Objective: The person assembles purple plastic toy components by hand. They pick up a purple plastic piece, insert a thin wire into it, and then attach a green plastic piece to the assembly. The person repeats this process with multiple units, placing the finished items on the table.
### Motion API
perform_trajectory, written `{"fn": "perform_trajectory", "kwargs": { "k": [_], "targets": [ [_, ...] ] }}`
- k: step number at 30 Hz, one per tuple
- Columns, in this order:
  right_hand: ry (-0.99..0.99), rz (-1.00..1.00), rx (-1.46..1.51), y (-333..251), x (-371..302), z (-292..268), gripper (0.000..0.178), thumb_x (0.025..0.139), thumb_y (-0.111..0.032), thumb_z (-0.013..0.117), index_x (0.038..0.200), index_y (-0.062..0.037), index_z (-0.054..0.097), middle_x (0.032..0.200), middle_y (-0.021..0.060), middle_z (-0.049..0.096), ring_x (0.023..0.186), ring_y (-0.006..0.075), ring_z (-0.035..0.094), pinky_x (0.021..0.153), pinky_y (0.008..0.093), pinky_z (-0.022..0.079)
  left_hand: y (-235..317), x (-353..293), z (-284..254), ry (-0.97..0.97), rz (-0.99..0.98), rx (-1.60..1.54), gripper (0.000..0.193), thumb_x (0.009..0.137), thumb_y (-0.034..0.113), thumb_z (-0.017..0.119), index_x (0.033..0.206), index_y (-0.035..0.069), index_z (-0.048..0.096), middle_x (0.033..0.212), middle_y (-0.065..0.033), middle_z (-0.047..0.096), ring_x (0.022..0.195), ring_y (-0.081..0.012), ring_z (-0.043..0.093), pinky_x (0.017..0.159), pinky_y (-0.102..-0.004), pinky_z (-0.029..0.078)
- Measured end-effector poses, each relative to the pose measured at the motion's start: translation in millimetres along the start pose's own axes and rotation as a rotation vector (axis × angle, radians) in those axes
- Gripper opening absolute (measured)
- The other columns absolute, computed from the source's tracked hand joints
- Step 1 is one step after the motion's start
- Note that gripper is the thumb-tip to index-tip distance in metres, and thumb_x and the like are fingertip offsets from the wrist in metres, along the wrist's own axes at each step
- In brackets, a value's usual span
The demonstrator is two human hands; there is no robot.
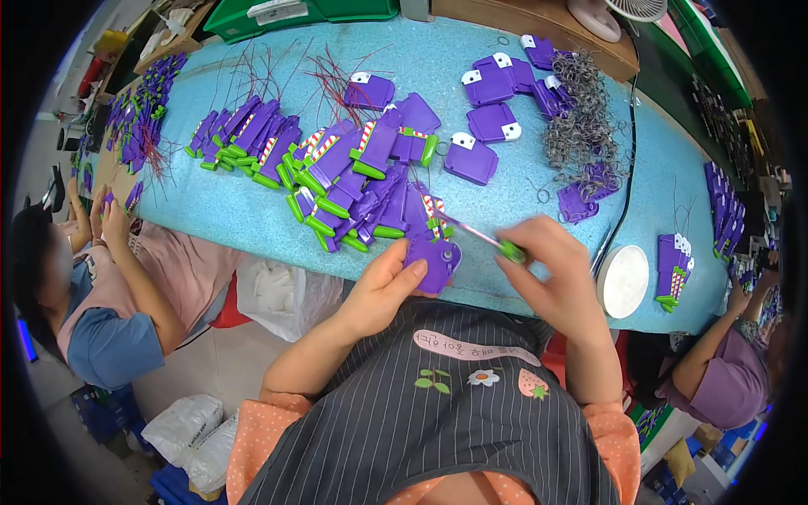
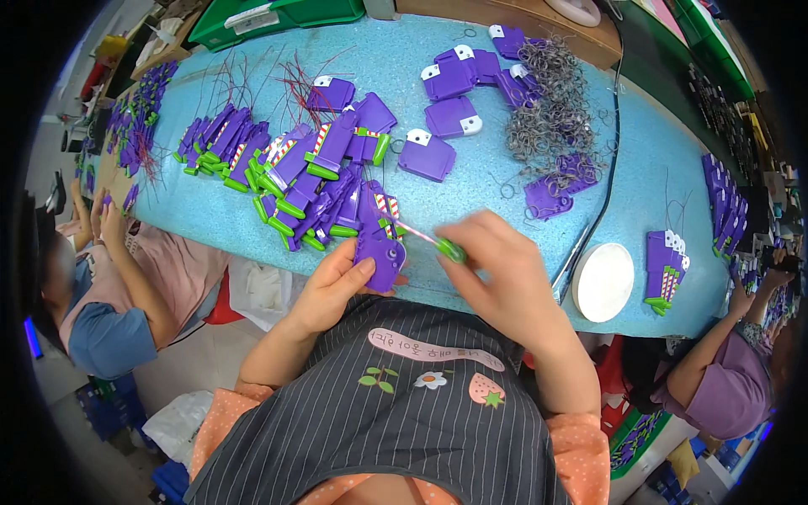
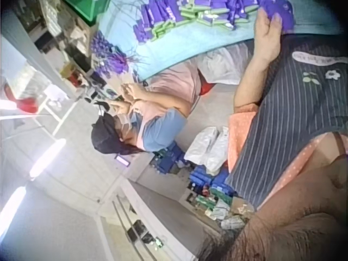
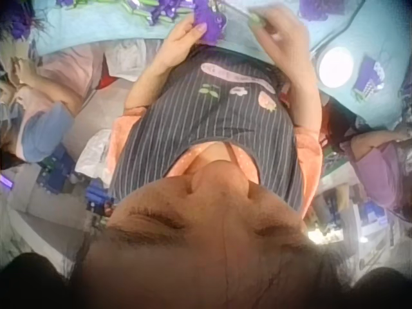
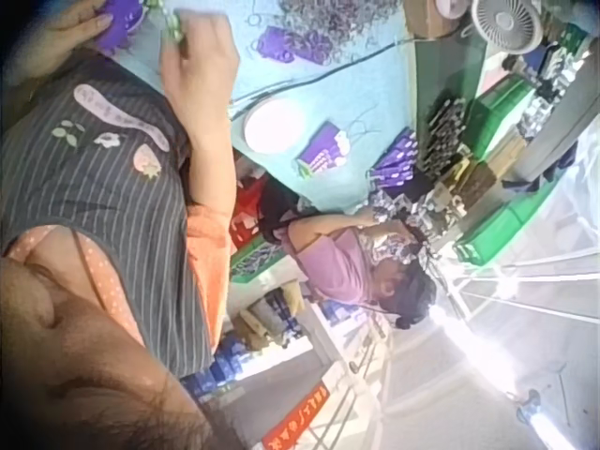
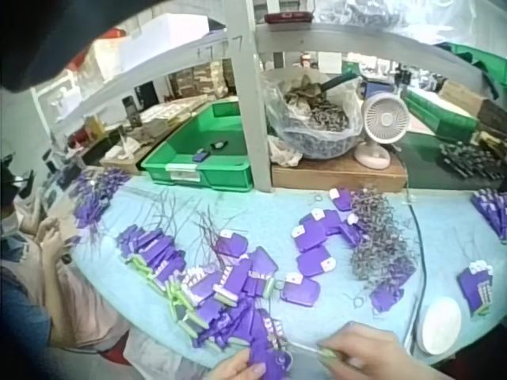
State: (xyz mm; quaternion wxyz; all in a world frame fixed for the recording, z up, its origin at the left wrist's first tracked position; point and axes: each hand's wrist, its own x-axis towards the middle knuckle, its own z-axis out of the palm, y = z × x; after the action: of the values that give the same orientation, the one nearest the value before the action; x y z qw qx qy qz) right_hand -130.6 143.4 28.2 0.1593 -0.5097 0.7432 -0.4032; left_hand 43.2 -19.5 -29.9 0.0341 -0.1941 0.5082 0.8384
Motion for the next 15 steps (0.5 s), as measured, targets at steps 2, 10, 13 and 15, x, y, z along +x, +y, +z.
{"fn": "perform_trajectory", "kwargs": {
  "k": [2,10,13,15],
  "targets": [
    [0.040,0.238,0.511,-8,-29,-9,0.026,0.075,0.006,0.063,0.100,0.0015,0.057,0.085,0.0081,0.062,0.071,0.0139,0.062,0.061,0.0251,0.051,7,-2,9,0.032,-0.076,-0.103,0.039,0.098,0.023,0.039,0.131,0.002,0.034,0.120,-0.0135,0.054,0.112,-0.0259,0.054,0.090,-0.0366,0.046],
    [-0.083,0.674,1.194,-14,-71,28,0.032,0.083,0.002,0.062,0.114,0.0034,0.052,0.100,0.0108,0.064,0.087,0.0151,0.063,0.078,0.0260,0.051,13,24,65,-0.052,0.196,-0.364,0.036,0.099,0.026,0.037,0.127,0.003,0.035,0.120,-0.0156,0.053,0.104,-0.0233,0.059,0.088,-0.0349,0.049],
    [-0.121,0.546,1.042,-3,-77,17,0.035,0.089,-0.008,0.056,0.121,0.0043,0.050,0.107,0.0134,0.061,0.096,0.0175,0.061,0.085,0.0304,0.048,16,18,58,-0.049,0.113,-0.317,0.034,0.099,0.025,0.038,0.125,0.003,0.036,0.118,-0.0150,0.055,0.099,-0.0216,0.061,0.084,-0.0326,0.050],
    [0.068,0.506,0.933,12,-71,9,0.036,0.093,-0.016,0.051,0.122,0.0049,0.050,0.110,0.0149,0.061,0.097,0.0188,0.061,0.085,0.0323,0.048,19,8,53,-0.145,-0.055,-0.222,0.034,0.098,0.021,0.041,0.125,0.002,0.036,0.116,-0.0153,0.056,0.095,-0.0202,0.062,0.080,-0.0309,0.051]
  ]
}}
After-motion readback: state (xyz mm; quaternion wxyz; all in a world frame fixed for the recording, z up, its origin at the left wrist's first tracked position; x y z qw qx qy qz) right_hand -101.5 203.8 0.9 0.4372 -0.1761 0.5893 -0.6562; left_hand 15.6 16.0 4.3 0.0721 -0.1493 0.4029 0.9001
